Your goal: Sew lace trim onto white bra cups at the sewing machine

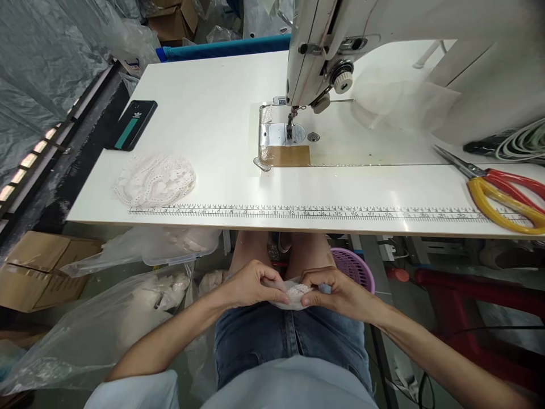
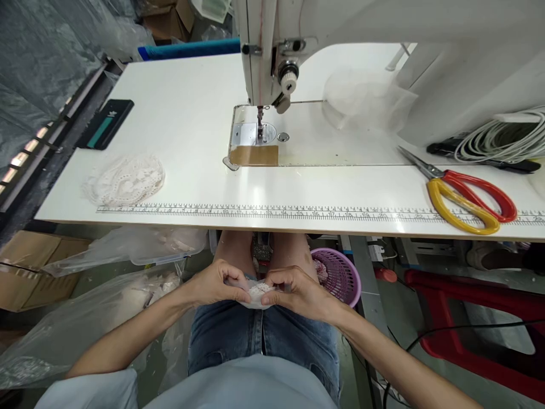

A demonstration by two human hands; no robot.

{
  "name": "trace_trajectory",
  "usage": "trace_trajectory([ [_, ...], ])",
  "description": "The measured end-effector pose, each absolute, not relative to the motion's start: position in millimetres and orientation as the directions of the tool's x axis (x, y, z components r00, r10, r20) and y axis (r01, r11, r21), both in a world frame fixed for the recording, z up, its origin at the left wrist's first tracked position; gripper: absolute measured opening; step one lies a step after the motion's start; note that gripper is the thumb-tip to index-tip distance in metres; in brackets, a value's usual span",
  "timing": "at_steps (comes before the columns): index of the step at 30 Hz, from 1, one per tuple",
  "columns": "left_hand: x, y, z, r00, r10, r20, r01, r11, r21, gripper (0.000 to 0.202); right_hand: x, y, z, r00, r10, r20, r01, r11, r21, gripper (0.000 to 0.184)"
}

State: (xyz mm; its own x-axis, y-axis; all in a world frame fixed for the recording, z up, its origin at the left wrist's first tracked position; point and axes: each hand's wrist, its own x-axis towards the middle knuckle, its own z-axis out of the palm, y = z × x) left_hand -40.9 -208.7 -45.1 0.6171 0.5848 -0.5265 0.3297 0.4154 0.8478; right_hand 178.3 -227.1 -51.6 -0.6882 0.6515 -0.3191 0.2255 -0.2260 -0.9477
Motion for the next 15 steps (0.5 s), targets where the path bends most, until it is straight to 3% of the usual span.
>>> trace_trajectory([
  [9, -35.5, -213.1, -44.7, 0.575, 0.631, -0.520, 0.341, 0.393, 0.854, 0.024, 177.8, -229.0, -57.2, -0.623, 0.702, -0.346, 0.226, -0.262, -0.938, 0.027],
  [15, -41.6, -210.7, -37.2, 0.623, 0.549, -0.557, 0.429, 0.356, 0.830, 0.026, 183.1, -226.9, -59.1, -0.655, 0.656, -0.375, 0.172, -0.354, -0.919, 0.027],
])
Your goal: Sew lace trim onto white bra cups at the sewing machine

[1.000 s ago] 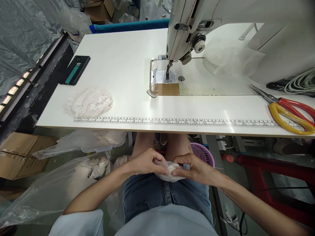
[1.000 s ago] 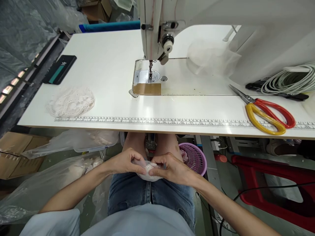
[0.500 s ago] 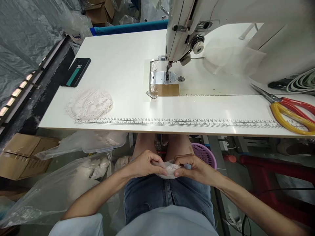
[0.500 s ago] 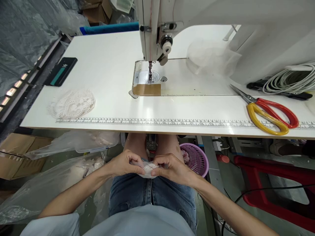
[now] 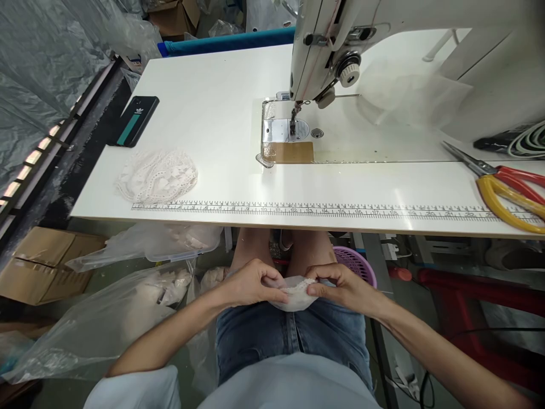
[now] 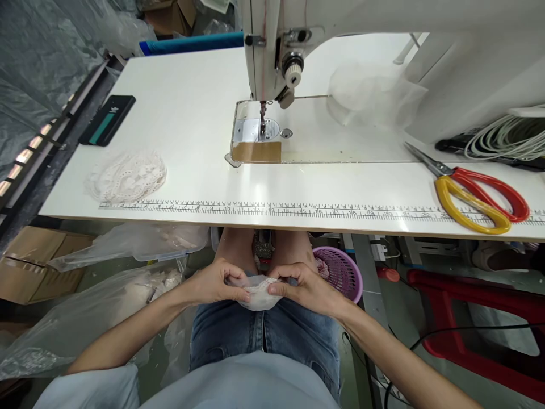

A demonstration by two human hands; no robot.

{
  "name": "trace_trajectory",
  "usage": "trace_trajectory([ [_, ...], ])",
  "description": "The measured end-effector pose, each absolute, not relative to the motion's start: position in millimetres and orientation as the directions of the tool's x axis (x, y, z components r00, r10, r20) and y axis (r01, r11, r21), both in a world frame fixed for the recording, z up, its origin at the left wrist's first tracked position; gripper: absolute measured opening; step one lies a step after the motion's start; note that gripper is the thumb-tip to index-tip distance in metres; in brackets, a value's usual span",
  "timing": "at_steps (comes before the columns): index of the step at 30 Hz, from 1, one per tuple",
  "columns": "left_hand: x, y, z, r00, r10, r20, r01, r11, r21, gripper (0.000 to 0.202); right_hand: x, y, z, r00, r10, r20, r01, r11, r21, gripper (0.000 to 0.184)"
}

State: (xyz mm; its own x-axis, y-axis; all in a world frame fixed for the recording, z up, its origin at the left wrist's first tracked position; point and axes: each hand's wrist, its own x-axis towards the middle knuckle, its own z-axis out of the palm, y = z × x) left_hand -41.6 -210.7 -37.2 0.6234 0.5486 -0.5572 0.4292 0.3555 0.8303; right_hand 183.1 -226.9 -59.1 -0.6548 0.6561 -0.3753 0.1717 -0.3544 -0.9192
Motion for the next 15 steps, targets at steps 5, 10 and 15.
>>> trace_trajectory([
  [5, -40.0, -211.8, -37.8, 0.593, 0.571, -0.568, 0.437, 0.365, 0.822, 0.027, 179.3, -227.4, -60.4, -0.650, 0.653, -0.388, 0.196, -0.349, -0.916, 0.028],
  [10, -39.4, -212.4, -36.8, 0.576, 0.599, -0.556, 0.437, 0.349, 0.829, 0.025, 178.1, -226.7, -61.0, -0.664, 0.644, -0.379, 0.208, -0.328, -0.921, 0.028],
  [15, -41.0, -211.7, -34.4, 0.582, 0.601, -0.548, 0.444, 0.330, 0.833, 0.026, 178.8, -226.7, -60.2, -0.691, 0.621, -0.370, 0.202, -0.326, -0.924, 0.025],
])
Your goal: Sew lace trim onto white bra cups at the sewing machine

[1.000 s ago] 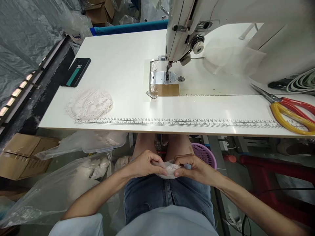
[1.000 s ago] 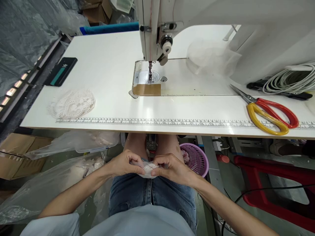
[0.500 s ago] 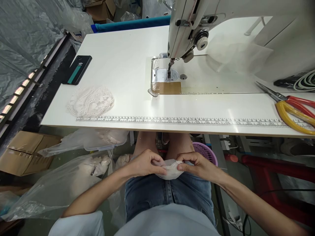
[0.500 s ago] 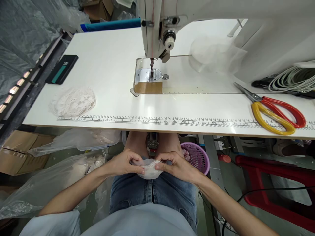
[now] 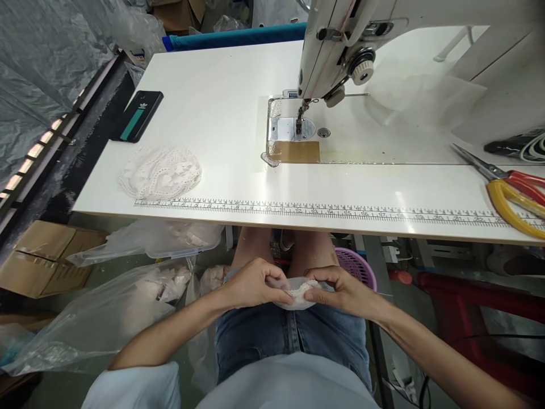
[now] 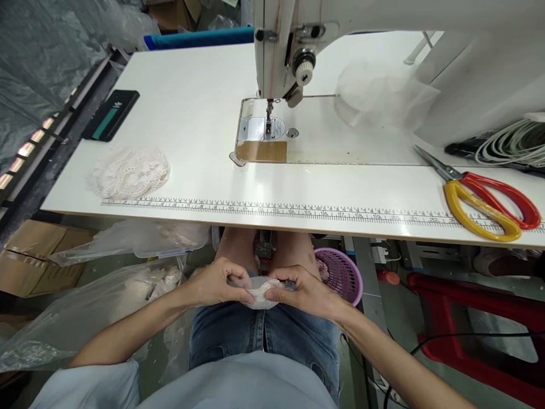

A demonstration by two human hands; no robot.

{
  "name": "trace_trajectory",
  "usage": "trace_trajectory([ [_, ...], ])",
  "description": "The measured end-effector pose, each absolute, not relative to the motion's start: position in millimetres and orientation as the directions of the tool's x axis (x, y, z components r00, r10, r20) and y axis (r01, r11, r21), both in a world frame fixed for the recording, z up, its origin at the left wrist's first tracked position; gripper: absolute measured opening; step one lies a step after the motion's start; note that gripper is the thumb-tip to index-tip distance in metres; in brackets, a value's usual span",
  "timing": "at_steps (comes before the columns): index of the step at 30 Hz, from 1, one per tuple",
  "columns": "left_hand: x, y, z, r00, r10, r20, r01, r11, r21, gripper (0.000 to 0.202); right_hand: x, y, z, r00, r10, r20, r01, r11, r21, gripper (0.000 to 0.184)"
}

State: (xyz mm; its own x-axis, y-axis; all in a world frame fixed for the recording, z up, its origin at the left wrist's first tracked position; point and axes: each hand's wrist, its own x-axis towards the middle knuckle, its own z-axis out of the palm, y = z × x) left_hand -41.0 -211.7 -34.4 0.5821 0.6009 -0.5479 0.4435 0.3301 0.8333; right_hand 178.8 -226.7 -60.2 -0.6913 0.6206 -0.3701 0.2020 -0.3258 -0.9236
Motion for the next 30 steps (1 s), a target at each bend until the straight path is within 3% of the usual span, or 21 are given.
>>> trace_trajectory([
  [11, -45, -216, -43, 0.558, 0.603, -0.570, 0.426, 0.381, 0.821, 0.026, 178, -226, -60, -0.712, 0.612, -0.344, 0.237, -0.251, -0.939, 0.028],
  [16, -49, -216, -44, 0.655, 0.472, -0.590, 0.378, 0.471, 0.797, 0.033, 175, -226, -57, -0.748, 0.571, -0.340, 0.226, -0.263, -0.938, 0.031],
  [19, -45, -214, -42, 0.693, 0.434, -0.575, 0.394, 0.440, 0.807, 0.037, 173, -225, -56, -0.756, 0.561, -0.338, 0.250, -0.229, -0.941, 0.033],
  [25, -31, -213, -45, 0.691, 0.481, -0.540, 0.415, 0.347, 0.841, 0.045, 172, -226, -58, -0.778, 0.540, -0.320, 0.285, -0.150, -0.947, 0.037],
  [30, -30, -214, -48, 0.699, 0.464, -0.544, 0.374, 0.411, 0.832, 0.045, 176, -226, -58, -0.779, 0.531, -0.332, 0.268, -0.196, -0.943, 0.033],
])
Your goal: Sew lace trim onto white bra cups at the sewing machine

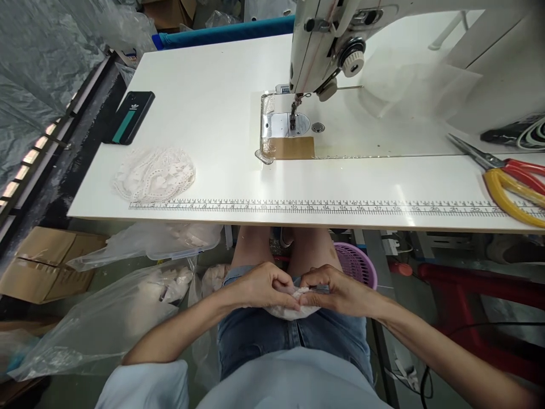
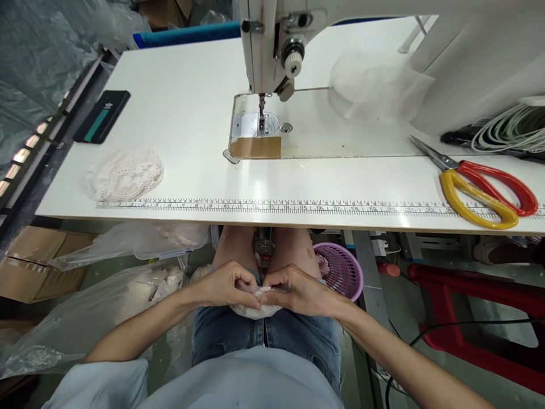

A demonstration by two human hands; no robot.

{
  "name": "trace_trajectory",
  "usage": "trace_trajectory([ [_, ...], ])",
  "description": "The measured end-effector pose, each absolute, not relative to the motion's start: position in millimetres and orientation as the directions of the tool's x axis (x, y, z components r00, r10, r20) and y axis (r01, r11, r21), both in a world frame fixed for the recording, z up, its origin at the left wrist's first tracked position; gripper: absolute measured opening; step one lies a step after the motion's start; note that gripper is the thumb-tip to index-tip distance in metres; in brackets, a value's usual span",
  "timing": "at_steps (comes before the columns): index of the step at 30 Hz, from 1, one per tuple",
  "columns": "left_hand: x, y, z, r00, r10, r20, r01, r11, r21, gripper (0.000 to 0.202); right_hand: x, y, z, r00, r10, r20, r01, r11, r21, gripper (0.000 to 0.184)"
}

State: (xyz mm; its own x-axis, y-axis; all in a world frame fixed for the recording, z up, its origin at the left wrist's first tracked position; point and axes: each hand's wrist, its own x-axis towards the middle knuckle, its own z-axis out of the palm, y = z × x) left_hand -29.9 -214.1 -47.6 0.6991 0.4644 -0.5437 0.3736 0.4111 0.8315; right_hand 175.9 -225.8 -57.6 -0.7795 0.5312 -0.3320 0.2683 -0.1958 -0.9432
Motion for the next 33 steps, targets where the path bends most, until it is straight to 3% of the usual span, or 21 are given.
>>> trace_trajectory([
  [8, -28, -215, -52, 0.656, 0.451, -0.605, 0.360, 0.517, 0.777, 0.042, 180, -224, -57, -0.756, 0.561, -0.338, 0.280, -0.189, -0.941, 0.034],
  [13, -26, -216, -49, 0.635, 0.450, -0.628, 0.377, 0.529, 0.760, 0.045, 184, -228, -58, -0.751, 0.602, -0.270, 0.217, -0.162, -0.963, 0.030],
  [18, -24, -216, -47, 0.633, 0.425, -0.647, 0.394, 0.542, 0.742, 0.045, 187, -227, -57, -0.758, 0.576, -0.307, 0.202, -0.241, -0.949, 0.032],
  [33, -11, -207, -41, 0.650, 0.443, -0.618, 0.323, 0.575, 0.752, 0.043, 195, -230, -57, -0.730, 0.600, -0.328, 0.241, -0.223, -0.945, 0.033],
])
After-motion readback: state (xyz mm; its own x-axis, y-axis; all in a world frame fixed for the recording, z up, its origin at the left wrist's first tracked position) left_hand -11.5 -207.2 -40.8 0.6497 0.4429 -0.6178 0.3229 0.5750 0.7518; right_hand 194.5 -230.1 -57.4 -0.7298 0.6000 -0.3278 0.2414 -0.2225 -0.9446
